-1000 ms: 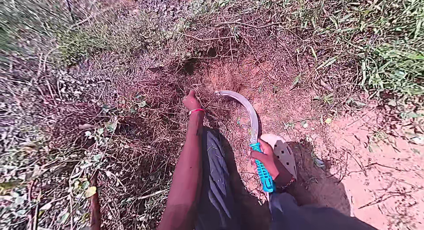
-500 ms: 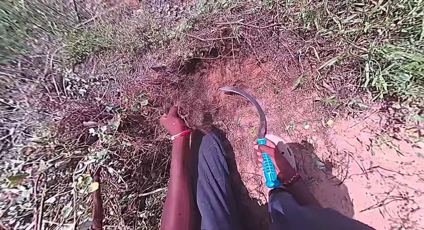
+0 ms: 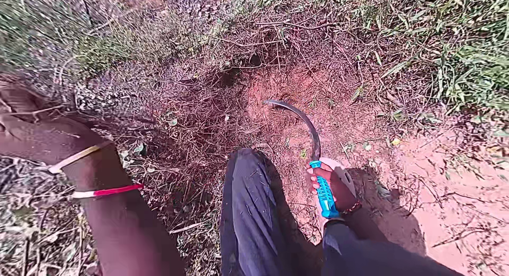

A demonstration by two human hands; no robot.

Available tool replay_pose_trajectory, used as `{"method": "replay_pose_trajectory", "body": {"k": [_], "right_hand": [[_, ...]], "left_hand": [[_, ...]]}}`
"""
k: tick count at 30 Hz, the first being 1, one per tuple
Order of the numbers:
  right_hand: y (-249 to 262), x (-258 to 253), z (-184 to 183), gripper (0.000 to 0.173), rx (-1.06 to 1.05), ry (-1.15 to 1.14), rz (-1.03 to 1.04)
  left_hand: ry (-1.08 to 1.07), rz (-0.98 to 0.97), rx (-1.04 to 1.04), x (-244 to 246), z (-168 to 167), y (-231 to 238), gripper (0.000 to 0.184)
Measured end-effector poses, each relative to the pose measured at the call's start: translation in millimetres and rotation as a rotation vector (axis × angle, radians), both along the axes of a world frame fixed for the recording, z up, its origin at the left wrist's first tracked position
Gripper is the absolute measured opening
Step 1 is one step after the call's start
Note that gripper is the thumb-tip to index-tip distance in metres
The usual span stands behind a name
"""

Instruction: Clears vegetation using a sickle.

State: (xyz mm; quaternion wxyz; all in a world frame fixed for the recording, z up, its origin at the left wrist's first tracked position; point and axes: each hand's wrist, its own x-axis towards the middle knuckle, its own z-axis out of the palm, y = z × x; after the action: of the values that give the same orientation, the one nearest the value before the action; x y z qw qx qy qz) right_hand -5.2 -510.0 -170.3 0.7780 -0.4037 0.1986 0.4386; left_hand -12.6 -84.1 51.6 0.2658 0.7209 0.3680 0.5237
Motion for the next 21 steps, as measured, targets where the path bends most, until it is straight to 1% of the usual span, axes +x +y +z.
{"method": "replay_pose_trajectory", "body": {"k": [1,2,3,4,5,6,8,9,11,13,14,16,17,18,20,21], "right_hand": [[-1,-1,0,0.012,0.004,0.011,-0.009],[-1,-2,1,0.012,0.005,0.021,-0.014],[-1,-1,2,0.012,-0.005,0.023,-0.018],[1,0,4,0.012,-0.015,0.019,-0.021],[2,-1,4,0.012,-0.026,0.012,-0.027],[3,-2,5,0.012,-0.041,0.000,-0.039],[6,-6,7,0.012,-0.088,-0.010,-0.075],[8,-5,8,0.013,-0.118,-0.016,-0.098],[10,-3,9,0.012,-0.167,-0.028,-0.140],[9,-4,7,0.013,-0.145,-0.036,-0.181],[8,-3,6,0.013,-0.117,-0.040,-0.193],[6,-5,3,0.015,-0.047,-0.043,-0.209],[5,-6,2,0.016,-0.024,-0.049,-0.215],[4,-6,1,0.015,-0.010,-0.055,-0.219],[2,-7,-4,0.016,0.040,-0.060,-0.250],[3,-5,-6,0.015,0.069,-0.060,-0.267]], "left_hand": [[0.419,0.103,-0.081,5,-16,-13,0.063],[0.720,0.132,-0.151,6,-35,-21,0.085],[0.901,0.119,-0.197,4,-57,-29,0.096],[1.018,0.109,-0.223,4,-76,-45,0.097],[1.118,0.088,-0.250,3,-92,-67,0.092],[1.198,0.026,-0.273,4,-106,-92,0.086],[1.353,-0.187,-0.302,7,-127,-144,0.070],[1.412,-0.330,-0.308,13,-133,-167,0.063],[1.501,-0.627,-0.316,36,-140,-203,0.058],[1.512,-0.854,-0.274,68,-152,-223,0.063],[1.449,-0.916,-0.232,88,-163,-227,0.066],[1.282,-0.960,-0.145,124,-197,-228,0.072],[1.279,-0.968,-0.153,141,-211,-227,0.077],[1.326,-0.974,-0.163,155,-226,-226,0.081],[1.398,-0.980,-0.103,158,-247,-227,0.082],[1.395,-0.977,-0.034,155,-251,-229,0.077]]}}
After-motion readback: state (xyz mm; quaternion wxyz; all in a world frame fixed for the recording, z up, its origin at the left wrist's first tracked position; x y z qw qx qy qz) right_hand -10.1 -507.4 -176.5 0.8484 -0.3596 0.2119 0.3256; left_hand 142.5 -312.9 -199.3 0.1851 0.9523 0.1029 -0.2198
